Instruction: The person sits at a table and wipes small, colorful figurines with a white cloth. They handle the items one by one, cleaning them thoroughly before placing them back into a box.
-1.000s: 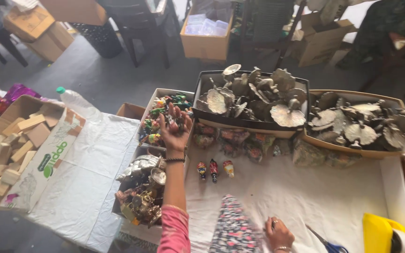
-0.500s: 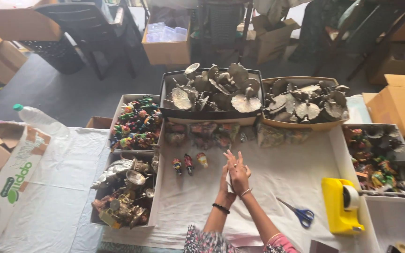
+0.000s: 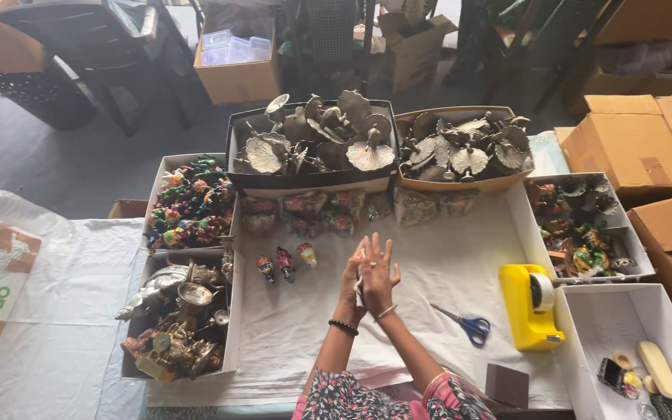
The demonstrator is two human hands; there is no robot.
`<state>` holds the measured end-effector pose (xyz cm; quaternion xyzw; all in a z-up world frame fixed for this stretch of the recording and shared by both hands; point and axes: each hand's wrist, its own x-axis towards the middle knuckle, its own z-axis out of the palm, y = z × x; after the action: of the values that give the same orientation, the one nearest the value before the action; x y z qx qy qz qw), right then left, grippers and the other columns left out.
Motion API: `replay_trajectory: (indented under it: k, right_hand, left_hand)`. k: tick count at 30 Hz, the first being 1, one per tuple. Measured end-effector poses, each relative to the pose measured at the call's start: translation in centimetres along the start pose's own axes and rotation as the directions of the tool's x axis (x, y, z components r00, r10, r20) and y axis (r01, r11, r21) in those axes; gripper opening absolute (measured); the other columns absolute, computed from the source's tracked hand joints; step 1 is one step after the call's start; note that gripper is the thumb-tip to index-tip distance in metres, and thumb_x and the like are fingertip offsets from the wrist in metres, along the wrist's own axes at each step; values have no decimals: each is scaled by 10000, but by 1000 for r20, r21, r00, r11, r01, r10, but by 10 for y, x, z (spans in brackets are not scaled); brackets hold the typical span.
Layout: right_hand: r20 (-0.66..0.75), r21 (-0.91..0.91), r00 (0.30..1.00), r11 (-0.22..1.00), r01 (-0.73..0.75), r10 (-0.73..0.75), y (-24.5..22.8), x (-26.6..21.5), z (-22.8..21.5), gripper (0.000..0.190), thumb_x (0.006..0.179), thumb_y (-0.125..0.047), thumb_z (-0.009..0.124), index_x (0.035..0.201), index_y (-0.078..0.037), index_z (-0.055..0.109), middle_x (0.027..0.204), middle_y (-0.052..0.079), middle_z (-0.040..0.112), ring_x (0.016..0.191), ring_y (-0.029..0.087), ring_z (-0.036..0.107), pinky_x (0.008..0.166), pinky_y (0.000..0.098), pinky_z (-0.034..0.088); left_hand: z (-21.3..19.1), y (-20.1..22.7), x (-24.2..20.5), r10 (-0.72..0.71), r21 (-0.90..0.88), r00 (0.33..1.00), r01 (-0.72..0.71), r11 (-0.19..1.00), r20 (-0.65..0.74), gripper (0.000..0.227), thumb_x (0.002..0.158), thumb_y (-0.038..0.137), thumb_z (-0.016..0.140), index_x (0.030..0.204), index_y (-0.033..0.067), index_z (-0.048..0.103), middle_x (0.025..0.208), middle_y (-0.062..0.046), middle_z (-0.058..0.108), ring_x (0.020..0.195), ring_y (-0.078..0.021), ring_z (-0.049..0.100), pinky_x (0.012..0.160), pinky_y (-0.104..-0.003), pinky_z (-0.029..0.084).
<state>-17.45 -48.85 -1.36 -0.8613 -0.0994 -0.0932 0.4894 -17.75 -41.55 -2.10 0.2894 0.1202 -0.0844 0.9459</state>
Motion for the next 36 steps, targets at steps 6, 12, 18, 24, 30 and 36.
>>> replay_trajectory:
  k: [6,12,18,24,30,36]
  right_hand:
    - [33,27,992,992,-120,119,-22,7,-13,554,1061,-414,290,1571,-238,414,1730,25,210,1615,277,52,1161,598,-53]
    - [-10,105,1000,994,-17,18,-19,-5,-13,567,1067,-411,291,1594,-224,385,1729,97,173,1600,318,39,1157,604,-45]
    - [-56,157,998,987,-19,28,-13,0,-5,401,1066,-326,375,1340,-139,600,1538,122,482,1434,293,368,1161,528,111]
    - [-211,252,953,954,-162,218,46,7,12,262,1090,-266,471,1078,-40,604,1114,105,662,1057,239,664,966,354,515]
    - [-301,331,953,936,116,-12,-25,-14,-13,351,1088,-325,491,1144,19,536,1251,204,593,1129,324,599,990,371,468]
    - [39,456,999,889,-40,25,2,-48,3,374,1123,-387,444,1110,-89,671,1431,219,647,1291,342,677,1111,384,495]
  left_hand:
    - [-8,-11,-4,38,33,998,-40,999,45,739,963,510,537,1560,103,382,1539,-101,493,1361,-235,530,1102,-379,459]
    - [5,4,-10,54,30,995,-57,998,85,785,964,521,567,1580,83,358,1550,-106,486,1349,-233,543,1085,-368,484]
    - [8,9,-21,50,78,996,-56,995,73,772,980,497,589,1620,134,358,1506,-92,492,1262,-203,560,1046,-356,495]
    - [-26,6,-28,-56,55,996,60,997,-75,712,929,500,571,1570,275,360,1549,-37,515,1157,-151,608,1056,-393,492]
    - [-38,0,-18,-79,-46,986,73,996,-147,670,940,520,547,1548,258,441,1483,-37,551,1029,-192,605,979,-445,479]
    - [-48,3,-6,-35,-189,998,27,982,-42,599,985,425,506,1487,103,458,1397,-117,578,1172,-290,636,1043,-450,519]
